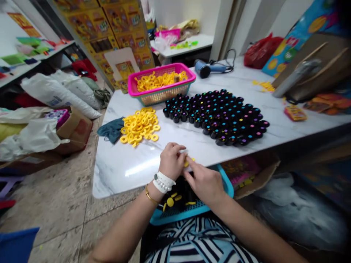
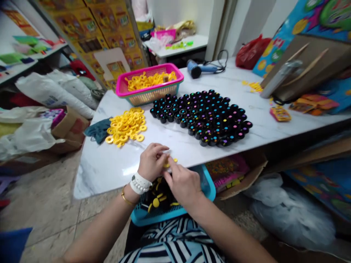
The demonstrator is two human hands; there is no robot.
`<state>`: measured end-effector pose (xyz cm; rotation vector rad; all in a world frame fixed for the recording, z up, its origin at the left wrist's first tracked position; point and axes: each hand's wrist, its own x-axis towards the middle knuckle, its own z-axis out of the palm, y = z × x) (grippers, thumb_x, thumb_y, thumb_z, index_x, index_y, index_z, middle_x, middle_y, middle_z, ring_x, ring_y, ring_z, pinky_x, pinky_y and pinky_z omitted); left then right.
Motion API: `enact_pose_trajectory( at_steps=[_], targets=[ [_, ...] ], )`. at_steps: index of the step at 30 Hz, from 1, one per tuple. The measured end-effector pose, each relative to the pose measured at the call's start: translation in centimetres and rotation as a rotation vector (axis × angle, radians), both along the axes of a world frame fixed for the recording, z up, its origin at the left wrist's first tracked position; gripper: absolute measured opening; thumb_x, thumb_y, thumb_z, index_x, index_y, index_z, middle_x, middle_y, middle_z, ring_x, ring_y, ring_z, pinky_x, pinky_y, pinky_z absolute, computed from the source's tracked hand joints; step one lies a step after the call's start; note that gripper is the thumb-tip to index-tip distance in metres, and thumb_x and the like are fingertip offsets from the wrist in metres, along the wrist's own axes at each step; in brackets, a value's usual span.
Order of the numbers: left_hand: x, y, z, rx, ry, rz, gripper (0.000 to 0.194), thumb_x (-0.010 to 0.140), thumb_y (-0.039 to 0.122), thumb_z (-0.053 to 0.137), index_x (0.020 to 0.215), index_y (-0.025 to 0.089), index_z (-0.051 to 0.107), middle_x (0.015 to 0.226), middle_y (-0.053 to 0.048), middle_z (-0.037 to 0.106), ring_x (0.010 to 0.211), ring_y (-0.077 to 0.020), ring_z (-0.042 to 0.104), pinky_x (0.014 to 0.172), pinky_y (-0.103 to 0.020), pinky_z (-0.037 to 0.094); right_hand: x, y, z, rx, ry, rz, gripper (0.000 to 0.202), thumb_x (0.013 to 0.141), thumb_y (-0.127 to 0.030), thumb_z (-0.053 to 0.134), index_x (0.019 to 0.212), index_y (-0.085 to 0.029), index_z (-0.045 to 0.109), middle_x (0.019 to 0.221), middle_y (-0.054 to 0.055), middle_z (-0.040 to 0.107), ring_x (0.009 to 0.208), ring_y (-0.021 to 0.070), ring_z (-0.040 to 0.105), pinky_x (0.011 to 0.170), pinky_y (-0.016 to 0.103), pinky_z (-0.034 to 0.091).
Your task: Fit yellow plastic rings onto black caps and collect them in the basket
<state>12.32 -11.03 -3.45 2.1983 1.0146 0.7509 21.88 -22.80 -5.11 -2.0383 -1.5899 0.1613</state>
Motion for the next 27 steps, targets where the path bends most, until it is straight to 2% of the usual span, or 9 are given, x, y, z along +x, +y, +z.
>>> enact_pose_trajectory(
  at_steps=[3,8,13,16,18,20,22,24,27],
  targets=[
    [1.4,0.0,0.5,0.007,0.019,-0.065,0.010,0.083,0.015,0.060,0.087,0.018,0.069,0.085,-0.003,0.065,0.069,-0.0125,0.061,0.072,-0.028,0.052,0.5,0.3,-0.2,-0.004,-0.093,-0.056,0.030,0.095,-0.031,0.049,0.118,-0.021,0.066,0.086,0.011,0.076,0.065,0.0206,0.068,0.054,0.027,0.039],
    [4.6,-1.3,1.5,0.021,0.045,-0.193,0.016,0.083,0.025,0.064,0.096,0.018,0.068,0.087,-0.003,0.066,0.066,-0.0124,0.059,0.070,-0.028,0.051,3.3,-1.2,-1.1,0.047,0.035,-0.191,0.024,0.088,-0.042,0.059,0.095,-0.020,0.064,0.067,0.003,0.066,0.051,0.0161,0.055,0.051,0.027,0.033],
    [9.7,-2.3,1.3,0.089,0.135,-0.165,0.038,0.078,0.043,0.070,0.103,0.015,0.064,0.093,-0.007,0.066,0.078,-0.0191,0.062,0.072,-0.031,0.050,5.4,-2.9,-1.2,0.170,0.178,-0.321,0.016,0.086,-0.037,0.061,0.087,-0.021,0.061,0.068,-0.001,0.050,0.061,0.0166,0.051,0.060,0.028,0.039],
    [11.9,-2.4,0.8,0.164,0.214,-0.118,0.042,0.081,0.052,0.064,0.101,0.015,0.062,0.093,-0.009,0.065,0.081,-0.0219,0.063,0.069,-0.032,0.048,5.1,-3.3,-1.4,0.200,0.362,-0.333,0.015,0.082,-0.031,0.066,0.093,-0.022,0.063,0.081,0.002,0.052,0.069,0.0182,0.056,0.066,0.030,0.047],
    [12.4,-2.4,0.6,0.190,0.251,-0.093,0.039,0.083,0.051,0.063,0.101,0.017,0.061,0.093,-0.008,0.065,0.080,-0.0216,0.063,0.066,-0.031,0.047,4.7,-3.4,-2.0,0.242,0.566,-0.333,0.015,0.081,-0.029,0.066,0.095,-0.023,0.063,0.091,0.005,0.054,0.073,0.0186,0.061,0.069,0.031,0.052],
    [12.1,-2.3,0.6,0.221,0.249,-0.090,0.034,0.083,0.047,0.063,0.102,0.019,0.061,0.095,-0.007,0.065,0.080,-0.0204,0.063,0.065,-0.029,0.046,4.4,-3.4,-2.7,0.302,0.742,-0.335,0.010,0.082,-0.029,0.065,0.089,-0.023,0.063,0.094,0.006,0.054,0.075,0.0183,0.064,0.071,0.031,0.055],
    [10.7,-1.9,0.9,0.256,0.211,-0.093,0.029,0.083,0.042,0.063,0.103,0.020,0.061,0.098,-0.006,0.064,0.080,-0.0189,0.062,0.066,-0.028,0.046,4.6,-3.5,-3.3,0.350,0.843,-0.339,0.010,0.081,-0.031,0.067,0.084,-0.022,0.063,0.092,0.004,0.053,0.076,0.0179,0.065,0.072,0.030,0.055],
    [8.1,-1.2,1.3,0.265,0.174,-0.095,0.025,0.082,0.037,0.064,0.101,0.020,0.062,0.097,-0.005,0.063,0.077,-0.0170,0.061,0.067,-0.028,0.047,4.9,-3.8,-3.3,0.369,0.897,-0.340,0.014,0.078,-0.033,0.071,0.081,-0.022,0.062,0.091,0.004,0.054,0.077,0.0172,0.064,0.073,0.030,0.055],
    [3.3,-0.1,1.6,0.212,0.157,-0.080,0.021,0.078,0.029,0.067,0.096,0.019,0.061,0.088,-0.002,0.061,0.069,-0.0138,0.057,0.070,-0.028,0.047,5.3,-4.2,-1.8,0.303,1.009,-0.327,0.023,0.073,-0.038,0.076,0.078,-0.020,0.063,0.083,0.003,0.058,0.070,0.0159,0.062,0.066,0.029,0.055]
  ],
)
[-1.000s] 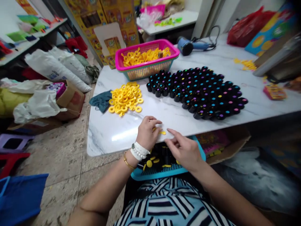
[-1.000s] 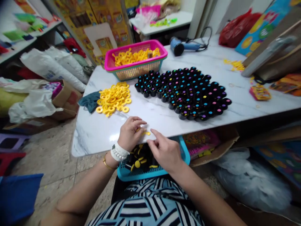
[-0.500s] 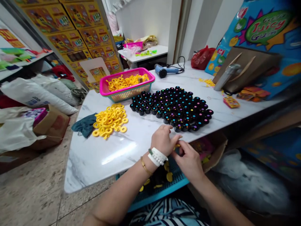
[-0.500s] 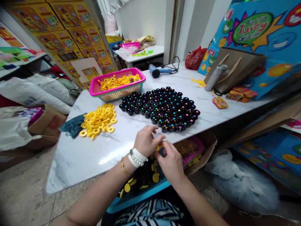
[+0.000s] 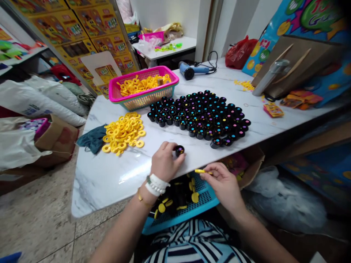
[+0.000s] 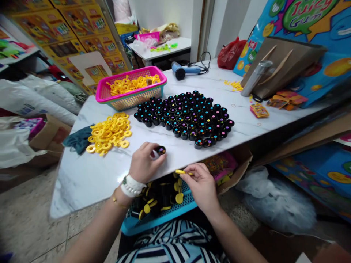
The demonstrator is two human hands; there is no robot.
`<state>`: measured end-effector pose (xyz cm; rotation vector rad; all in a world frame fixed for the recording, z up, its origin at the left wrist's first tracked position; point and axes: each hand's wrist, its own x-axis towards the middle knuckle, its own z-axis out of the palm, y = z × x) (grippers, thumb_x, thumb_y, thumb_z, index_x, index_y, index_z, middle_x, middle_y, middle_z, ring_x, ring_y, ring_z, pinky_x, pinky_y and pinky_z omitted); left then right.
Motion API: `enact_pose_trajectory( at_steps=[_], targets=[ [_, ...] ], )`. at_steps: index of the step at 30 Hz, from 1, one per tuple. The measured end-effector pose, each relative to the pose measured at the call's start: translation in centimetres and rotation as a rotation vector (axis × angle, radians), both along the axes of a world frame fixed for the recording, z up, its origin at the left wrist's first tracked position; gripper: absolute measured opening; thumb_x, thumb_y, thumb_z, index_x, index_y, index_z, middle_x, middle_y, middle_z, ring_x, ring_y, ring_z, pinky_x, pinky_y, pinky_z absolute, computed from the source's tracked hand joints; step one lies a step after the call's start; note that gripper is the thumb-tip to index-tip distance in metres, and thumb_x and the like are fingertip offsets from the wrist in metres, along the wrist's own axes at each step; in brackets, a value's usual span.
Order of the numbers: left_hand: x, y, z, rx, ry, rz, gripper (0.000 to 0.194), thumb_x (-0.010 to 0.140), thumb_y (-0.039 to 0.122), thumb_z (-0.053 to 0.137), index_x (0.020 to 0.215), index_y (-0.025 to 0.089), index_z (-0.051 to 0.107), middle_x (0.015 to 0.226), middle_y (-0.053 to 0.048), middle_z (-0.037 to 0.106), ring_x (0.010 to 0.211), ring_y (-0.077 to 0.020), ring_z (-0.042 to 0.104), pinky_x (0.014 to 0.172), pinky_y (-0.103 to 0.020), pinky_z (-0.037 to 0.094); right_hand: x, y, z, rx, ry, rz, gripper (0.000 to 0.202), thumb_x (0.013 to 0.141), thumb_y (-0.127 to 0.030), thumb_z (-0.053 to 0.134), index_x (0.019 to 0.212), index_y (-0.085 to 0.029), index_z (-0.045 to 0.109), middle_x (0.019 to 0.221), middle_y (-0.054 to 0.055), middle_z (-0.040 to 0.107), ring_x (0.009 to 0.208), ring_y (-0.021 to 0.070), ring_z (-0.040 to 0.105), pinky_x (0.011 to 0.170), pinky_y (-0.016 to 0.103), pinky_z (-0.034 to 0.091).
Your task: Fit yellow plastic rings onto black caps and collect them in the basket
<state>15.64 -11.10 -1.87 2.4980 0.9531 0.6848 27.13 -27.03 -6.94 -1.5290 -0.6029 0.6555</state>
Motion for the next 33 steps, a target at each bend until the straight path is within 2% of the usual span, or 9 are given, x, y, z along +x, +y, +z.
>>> enact_pose_trajectory(
  at_steps=[3,7,11,14,20,23,25,29,33],
  targets=[
    [-3.8,0.4,-0.1,-0.060,-0.015,0.014,0.021,0.077,0.027,0.069,0.095,0.020,0.061,0.081,0.000,0.058,0.064,-0.0122,0.054,0.067,-0.027,0.047,0.0,0.5,2.5,-0.093,0.151,0.150,0.027,0.071,-0.041,0.078,0.079,-0.019,0.065,0.066,0.001,0.061,0.055,0.0137,0.058,0.053,0.026,0.051],
    [-5.1,-0.1,-0.6,-0.113,-0.076,0.009,0.022,0.077,0.027,0.070,0.096,0.019,0.063,0.084,-0.001,0.060,0.068,-0.0128,0.055,0.067,-0.026,0.047,-0.3,4.3,5.0,-0.076,0.118,0.329,0.025,0.069,-0.038,0.079,0.078,-0.017,0.069,0.063,0.000,0.064,0.050,0.0110,0.056,0.047,0.023,0.047],
    [-4.8,-0.4,-1.2,-0.149,-0.088,0.018,0.020,0.079,0.027,0.069,0.098,0.020,0.066,0.086,-0.002,0.062,0.073,-0.0139,0.058,0.068,-0.026,0.046,-0.5,9.0,5.3,-0.119,0.127,0.459,0.032,0.064,-0.041,0.081,0.078,-0.015,0.069,0.051,-0.003,0.060,0.043,0.0100,0.052,0.041,0.022,0.045],
    [-4.8,-0.4,-1.4,-0.184,-0.080,0.022,0.021,0.080,0.029,0.068,0.100,0.022,0.068,0.083,-0.001,0.061,0.073,-0.0139,0.058,0.066,-0.024,0.045,-0.6,10.6,5.1,-0.126,0.119,0.485,0.032,0.063,-0.040,0.082,0.076,-0.015,0.067,0.048,-0.003,0.059,0.041,0.0093,0.052,0.041,0.021,0.045],
    [-5.2,-0.4,-0.6,-0.230,-0.065,0.011,0.020,0.079,0.030,0.067,0.097,0.021,0.070,0.075,-0.001,0.061,0.068,-0.0141,0.057,0.062,-0.024,0.042,-0.6,10.5,4.8,-0.127,0.118,0.493,0.031,0.066,-0.040,0.080,0.074,-0.016,0.062,0.059,0.000,0.066,0.047,0.0105,0.059,0.047,0.022,0.050],
    [-5.2,0.1,0.3,-0.357,-0.083,-0.059,0.017,0.083,0.031,0.061,0.093,0.020,0.071,0.070,0.000,0.064,0.061,-0.0121,0.055,0.059,-0.024,0.040,-0.5,10.4,4.9,-0.147,0.098,0.538,0.031,0.069,-0.042,0.077,0.075,-0.018,0.059,0.058,-0.002,0.064,0.047,0.0102,0.058,0.046,0.022,0.049],
    [-5.0,0.7,0.5,-0.454,-0.101,-0.041,0.023,0.087,0.037,0.057,0.085,0.018,0.070,0.066,0.000,0.065,0.057,-0.0111,0.054,0.057,-0.023,0.039,-0.5,10.4,4.9,-0.179,0.083,0.543,0.030,0.071,-0.043,0.074,0.077,-0.018,0.057,0.054,-0.003,0.062,0.045,0.0103,0.057,0.045,0.022,0.047],
    [-4.3,1.5,0.1,-0.585,-0.121,-0.027,0.029,0.090,0.038,0.052,0.072,0.017,0.062,0.057,0.003,0.058,0.055,-0.0103,0.051,0.054,-0.022,0.037,-0.7,10.3,4.7,-0.186,0.025,0.505,0.029,0.076,-0.043,0.070,0.078,-0.019,0.054,0.052,-0.004,0.060,0.044,0.0103,0.057,0.045,0.021,0.047],
    [-4.5,0.5,-0.3,-0.557,-0.173,0.003,0.024,0.094,0.034,0.047,0.082,0.018,0.061,0.059,0.003,0.056,0.056,-0.0105,0.051,0.056,-0.022,0.039,-1.1,10.0,4.5,-0.162,-0.012,0.486,0.027,0.078,-0.042,0.069,0.079,-0.019,0.054,0.053,-0.005,0.057,0.044,0.0089,0.053,0.044,0.020,0.043]
  ],
)
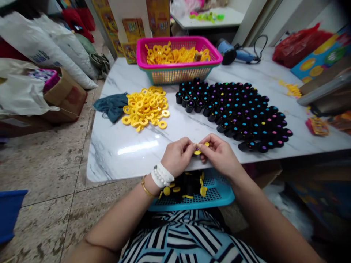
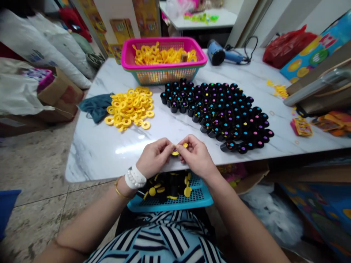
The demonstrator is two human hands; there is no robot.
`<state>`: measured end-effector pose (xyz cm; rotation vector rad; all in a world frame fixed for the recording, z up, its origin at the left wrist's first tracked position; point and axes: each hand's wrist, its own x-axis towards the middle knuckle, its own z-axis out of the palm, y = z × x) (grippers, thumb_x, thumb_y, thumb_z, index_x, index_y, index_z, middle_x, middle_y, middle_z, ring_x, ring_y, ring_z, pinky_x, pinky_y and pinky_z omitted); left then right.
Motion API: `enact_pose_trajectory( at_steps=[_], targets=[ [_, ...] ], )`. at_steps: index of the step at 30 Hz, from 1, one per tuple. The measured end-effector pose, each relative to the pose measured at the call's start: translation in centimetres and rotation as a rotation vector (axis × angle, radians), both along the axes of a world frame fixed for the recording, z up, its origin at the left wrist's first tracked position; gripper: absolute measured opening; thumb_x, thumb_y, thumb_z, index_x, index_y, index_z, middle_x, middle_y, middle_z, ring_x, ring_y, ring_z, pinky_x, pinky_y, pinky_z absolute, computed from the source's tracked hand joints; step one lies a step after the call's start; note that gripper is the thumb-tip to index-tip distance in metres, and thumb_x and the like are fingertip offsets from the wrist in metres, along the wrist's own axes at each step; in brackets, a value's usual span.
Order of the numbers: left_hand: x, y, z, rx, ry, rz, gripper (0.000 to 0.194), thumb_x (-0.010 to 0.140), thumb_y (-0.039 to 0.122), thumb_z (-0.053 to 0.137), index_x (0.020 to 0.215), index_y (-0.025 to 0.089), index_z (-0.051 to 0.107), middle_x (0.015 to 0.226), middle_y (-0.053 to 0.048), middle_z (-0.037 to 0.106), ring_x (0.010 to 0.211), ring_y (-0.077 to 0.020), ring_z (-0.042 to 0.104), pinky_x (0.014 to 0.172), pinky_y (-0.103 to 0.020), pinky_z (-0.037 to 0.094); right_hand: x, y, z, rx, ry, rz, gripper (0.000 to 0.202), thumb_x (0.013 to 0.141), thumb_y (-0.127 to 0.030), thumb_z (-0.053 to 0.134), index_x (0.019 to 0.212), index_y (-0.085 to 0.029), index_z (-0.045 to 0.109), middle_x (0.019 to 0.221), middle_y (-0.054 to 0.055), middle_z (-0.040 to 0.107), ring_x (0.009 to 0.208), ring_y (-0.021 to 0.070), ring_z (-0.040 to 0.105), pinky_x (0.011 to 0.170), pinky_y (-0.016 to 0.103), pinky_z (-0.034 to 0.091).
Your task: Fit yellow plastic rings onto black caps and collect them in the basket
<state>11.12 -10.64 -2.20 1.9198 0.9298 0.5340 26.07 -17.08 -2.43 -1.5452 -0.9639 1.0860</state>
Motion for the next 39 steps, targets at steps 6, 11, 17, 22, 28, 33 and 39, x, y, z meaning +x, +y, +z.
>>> enact_pose_trajectory(
  at_steps=[6,11,17,22,28,33,39],
  targets=[
    [-0.5,-1.5,-1.1,0.271,-0.098,0.054,0.027,0.083,0.032,0.066,0.105,0.019,0.060,0.093,-0.003,0.059,0.072,-0.0130,0.057,0.065,-0.024,0.047,-0.2,-0.9,-0.3,0.091,0.029,-0.048,0.030,0.078,-0.038,0.070,0.100,-0.018,0.063,0.069,-0.002,0.061,0.055,0.0097,0.054,0.050,0.021,0.044],
    [-0.3,-1.6,-1.6,0.345,-0.070,0.028,0.026,0.084,0.028,0.065,0.108,0.017,0.060,0.098,-0.005,0.057,0.082,-0.0162,0.058,0.074,-0.027,0.050,1.5,-0.7,-0.5,0.066,0.326,-0.012,0.032,0.082,-0.036,0.064,0.108,-0.018,0.060,0.065,-0.004,0.057,0.051,0.0090,0.053,0.043,0.019,0.040],
    [-0.7,-1.2,-1.1,0.341,-0.024,-0.044,0.025,0.087,0.031,0.062,0.109,0.019,0.064,0.089,-0.002,0.057,0.073,-0.0135,0.056,0.069,-0.026,0.047,3.5,2.5,1.9,-0.310,0.174,0.529,0.030,0.083,-0.040,0.066,0.100,-0.019,0.054,0.043,-0.012,0.045,0.030,0.0039,0.030,0.030,0.013,0.018],
    [-0.1,-0.2,-0.6,0.302,0.053,-0.082,0.021,0.084,0.037,0.065,0.093,0.018,0.067,0.074,0.001,0.055,0.068,-0.0142,0.054,0.063,-0.025,0.044,3.2,3.6,3.4,-0.314,-0.058,0.570,0.031,0.086,-0.041,0.062,0.105,-0.019,0.052,0.047,-0.010,0.052,0.035,0.0064,0.041,0.032,0.014,0.028],
    [-1.1,-2.4,-0.9,0.340,0.222,-0.148,0.019,0.088,0.029,0.058,0.100,0.015,0.063,0.088,-0.005,0.061,0.079,-0.0185,0.061,0.071,-0.029,0.051,0.3,-1.4,1.7,-0.154,-0.110,0.367,0.035,0.093,-0.043,0.050,0.118,-0.019,0.055,0.050,-0.008,0.051,0.040,0.0086,0.048,0.039,0.017,0.041],
    [-3.9,-2.6,0.8,0.418,0.246,-0.403,0.034,0.085,0.025,0.059,0.118,0.016,0.054,0.097,-0.006,0.061,0.081,-0.0181,0.062,0.072,-0.028,0.055,-2.4,-7.0,-0.7,-0.099,0.071,0.148,0.035,0.090,-0.046,0.056,0.112,-0.017,0.059,0.051,-0.007,0.051,0.039,0.0086,0.047,0.039,0.019,0.040],
    [-4.7,5.4,1.3,0.729,0.451,0.086,0.029,0.087,0.025,0.056,0.115,0.014,0.057,0.116,-0.014,0.056,0.092,-0.0242,0.062,0.079,-0.037,0.054,-2.8,-9.4,-1.8,-0.043,0.045,-0.002,0.028,0.091,-0.042,0.055,0.098,-0.016,0.063,0.052,-0.006,0.049,0.043,0.0086,0.048,0.042,0.019,0.038]
  ],
)
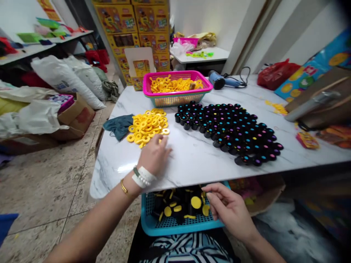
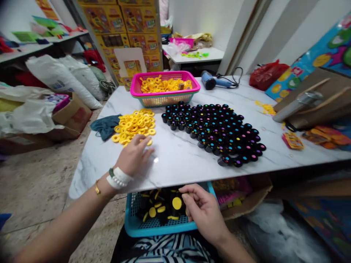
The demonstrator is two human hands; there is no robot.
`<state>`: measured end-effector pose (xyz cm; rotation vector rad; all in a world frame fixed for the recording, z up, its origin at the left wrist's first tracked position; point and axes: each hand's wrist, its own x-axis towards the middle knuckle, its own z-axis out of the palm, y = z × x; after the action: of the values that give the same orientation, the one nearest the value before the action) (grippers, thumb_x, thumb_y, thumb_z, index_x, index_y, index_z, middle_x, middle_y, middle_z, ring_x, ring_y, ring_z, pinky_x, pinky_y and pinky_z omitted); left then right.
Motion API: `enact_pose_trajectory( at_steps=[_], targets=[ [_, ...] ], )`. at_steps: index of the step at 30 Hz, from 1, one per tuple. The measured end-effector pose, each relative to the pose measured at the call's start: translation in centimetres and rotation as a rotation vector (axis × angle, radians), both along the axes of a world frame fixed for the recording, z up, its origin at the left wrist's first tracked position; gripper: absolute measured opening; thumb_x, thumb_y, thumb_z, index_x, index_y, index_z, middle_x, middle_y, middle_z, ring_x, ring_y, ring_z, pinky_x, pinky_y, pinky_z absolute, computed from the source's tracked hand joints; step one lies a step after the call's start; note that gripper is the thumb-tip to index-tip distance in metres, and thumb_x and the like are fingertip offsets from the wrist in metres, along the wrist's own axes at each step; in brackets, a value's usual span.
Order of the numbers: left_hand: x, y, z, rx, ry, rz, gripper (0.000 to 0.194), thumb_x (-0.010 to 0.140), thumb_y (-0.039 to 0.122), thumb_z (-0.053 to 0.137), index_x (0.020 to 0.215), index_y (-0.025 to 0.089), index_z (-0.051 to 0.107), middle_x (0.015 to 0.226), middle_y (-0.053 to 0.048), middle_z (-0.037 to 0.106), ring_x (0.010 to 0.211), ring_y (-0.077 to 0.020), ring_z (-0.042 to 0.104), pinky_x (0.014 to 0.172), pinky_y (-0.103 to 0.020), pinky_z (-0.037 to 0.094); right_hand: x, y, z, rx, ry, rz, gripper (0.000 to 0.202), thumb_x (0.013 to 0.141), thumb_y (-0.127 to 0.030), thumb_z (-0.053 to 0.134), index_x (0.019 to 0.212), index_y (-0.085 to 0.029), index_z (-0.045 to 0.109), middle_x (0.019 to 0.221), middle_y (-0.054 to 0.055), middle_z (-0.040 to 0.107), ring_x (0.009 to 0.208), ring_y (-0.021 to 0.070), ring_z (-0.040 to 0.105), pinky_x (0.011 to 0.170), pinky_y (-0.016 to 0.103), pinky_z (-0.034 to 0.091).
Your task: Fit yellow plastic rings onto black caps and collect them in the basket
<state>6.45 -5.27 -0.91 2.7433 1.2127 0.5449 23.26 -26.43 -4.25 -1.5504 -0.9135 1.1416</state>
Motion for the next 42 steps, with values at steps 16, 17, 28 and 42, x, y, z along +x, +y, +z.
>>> enact_pose_trajectory(
  at_steps=[16,17,28,42],
  targets=[
    [5.2,-3.9,-2.0,-0.287,-0.300,-0.531,0.024,0.085,0.003,0.041,0.096,0.019,0.054,0.109,-0.008,0.062,0.105,-0.0180,0.058,0.092,-0.036,0.049,3.8,6.7,1.8,0.233,-0.960,-0.015,0.037,0.090,-0.027,0.057,0.127,-0.022,0.058,0.118,0.011,0.056,0.075,0.0158,0.063,0.069,0.031,0.053],
    [5.2,-3.9,-1.8,-0.304,-0.311,-0.511,0.024,0.084,0.002,0.041,0.095,0.019,0.054,0.109,-0.008,0.062,0.105,-0.0175,0.059,0.091,-0.035,0.050,3.8,7.2,1.7,0.182,-1.021,0.028,0.038,0.089,-0.030,0.058,0.128,-0.026,0.058,0.121,0.010,0.054,0.075,0.0164,0.063,0.065,0.031,0.053],
    [7.5,-2.3,0.8,-0.190,-0.396,-0.183,0.015,0.084,0.014,0.051,0.092,0.017,0.063,0.085,-0.002,0.068,0.068,-0.0115,0.059,0.063,-0.023,0.048,3.3,8.6,1.1,0.245,-1.241,0.174,0.031,0.094,-0.041,0.051,0.122,-0.034,0.062,0.127,0.008,0.053,0.087,0.0186,0.062,0.061,0.026,0.048],
    [5.6,-2.4,-0.1,-0.260,-0.150,-0.481,0.021,0.089,0.029,0.057,0.105,0.019,0.065,0.105,-0.009,0.064,0.096,-0.0200,0.059,0.087,-0.037,0.050,4.7,6.2,0.6,0.381,-1.086,0.012,0.038,0.092,-0.034,0.056,0.127,-0.020,0.059,0.123,0.011,0.058,0.089,0.0191,0.062,0.077,0.031,0.052]
  ],
)
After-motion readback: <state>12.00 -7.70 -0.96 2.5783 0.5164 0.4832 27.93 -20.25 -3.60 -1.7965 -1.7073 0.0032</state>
